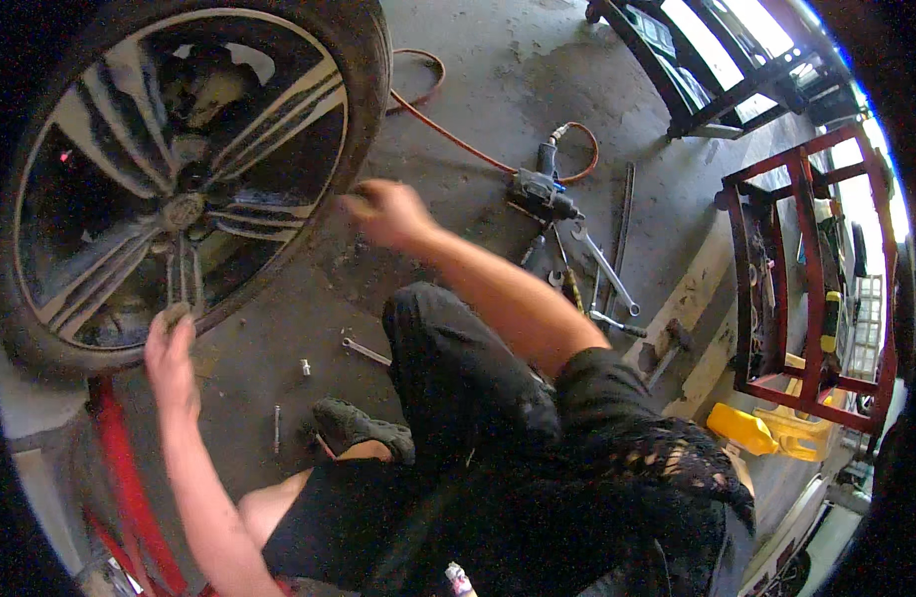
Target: The person tightens lug nuts on a car wheel using a power impact wrench and a manual lug wrench. They then walk to a tool cart and organize various tools, including sockets and wrenches, into a green toolbox.
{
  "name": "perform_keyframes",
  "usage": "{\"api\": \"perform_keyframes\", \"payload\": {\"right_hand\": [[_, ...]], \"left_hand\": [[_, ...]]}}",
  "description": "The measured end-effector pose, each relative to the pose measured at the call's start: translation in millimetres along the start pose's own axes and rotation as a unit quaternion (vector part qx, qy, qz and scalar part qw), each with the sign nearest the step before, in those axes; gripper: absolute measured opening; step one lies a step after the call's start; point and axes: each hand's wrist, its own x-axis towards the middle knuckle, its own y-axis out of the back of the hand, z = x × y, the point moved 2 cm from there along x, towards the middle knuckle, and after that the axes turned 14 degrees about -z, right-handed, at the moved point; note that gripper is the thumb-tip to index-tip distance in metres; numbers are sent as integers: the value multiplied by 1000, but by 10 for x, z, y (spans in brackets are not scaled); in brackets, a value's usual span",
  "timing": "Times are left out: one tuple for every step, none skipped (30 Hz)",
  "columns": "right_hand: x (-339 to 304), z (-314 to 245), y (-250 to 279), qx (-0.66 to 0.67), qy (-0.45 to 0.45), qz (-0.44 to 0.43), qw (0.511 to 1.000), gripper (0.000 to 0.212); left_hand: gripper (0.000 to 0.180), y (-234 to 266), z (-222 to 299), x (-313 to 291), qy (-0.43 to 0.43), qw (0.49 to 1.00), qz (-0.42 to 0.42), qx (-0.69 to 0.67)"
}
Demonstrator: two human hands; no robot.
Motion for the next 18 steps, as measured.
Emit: {"api": "perform_keyframes", "payload": {"right_hand": [[-177,571,324,-82,-65,40,994,46],[-357,1099,640,-156,-132,72,976,45],[-544,1449,1009,-215,-281,52,934,52],[-775,2063,1309,-308,-189,145,921,55],[-952,2351,1527,-354,-195,165,900,64],[-1099,2568,1770,-368,-217,159,890,69],[-1231,2758,1924,-378,-239,155,881,74],[-1312,2938,2006,-336,-263,143,893,78],[-1336,3095,2106,-298,-285,132,901,82],[-1315,3219,2187,-330,-300,109,888,86],[-1272,3334,2292,-319,-308,77,893,86],[-1229,3392,2339,-306,-319,44,896,86],[-1145,3342,2336,-292,-324,8,900,86],[-1079,3263,2370,-274,-321,-48,905,82],[-1099,3315,2427,-298,-319,-60,898,81],[-1160,3462,2537,-325,-318,-70,888,81],[-1147,3529,2597,-349,-313,-84,879,80],[-1096,3421,2556,-328,-341,-103,875,70]], "left_hand": [[28,-162,198,-176,-22,999,-3,-29],[29,-130,338,-280,-10,995,-90,53],[28,-120,354,-350,-34,973,-148,174],[27,-116,250,-376,-16,964,-166,206],[25,-91,93,-410,8,954,-179,239],[25,-87,-122,-426,52,956,-180,226],[24,-47,-364,-449,95,954,-181,218],[23,0,-616,-485,139,951,-180,208],[22,38,-886,-531,173,942,-187,220],[21,38,-1110,-560,204,931,-196,231],[21,47,-1312,-600,235,919,-204,241],[20,-56,-1342,-589,278,900,-209,264],[21,-99,-1403,-655,231,897,-212,312],[22,-148,-1483,-731,182,890,-213,359],[22,-216,-1541,-746,123,881,-219,402],[24,-290,-1589,-707,117,880,-238,394],[25,-365,-1602,-650,115,879,-253,388],[26,-421,-1584,-616,118,877,-260,386]]}}
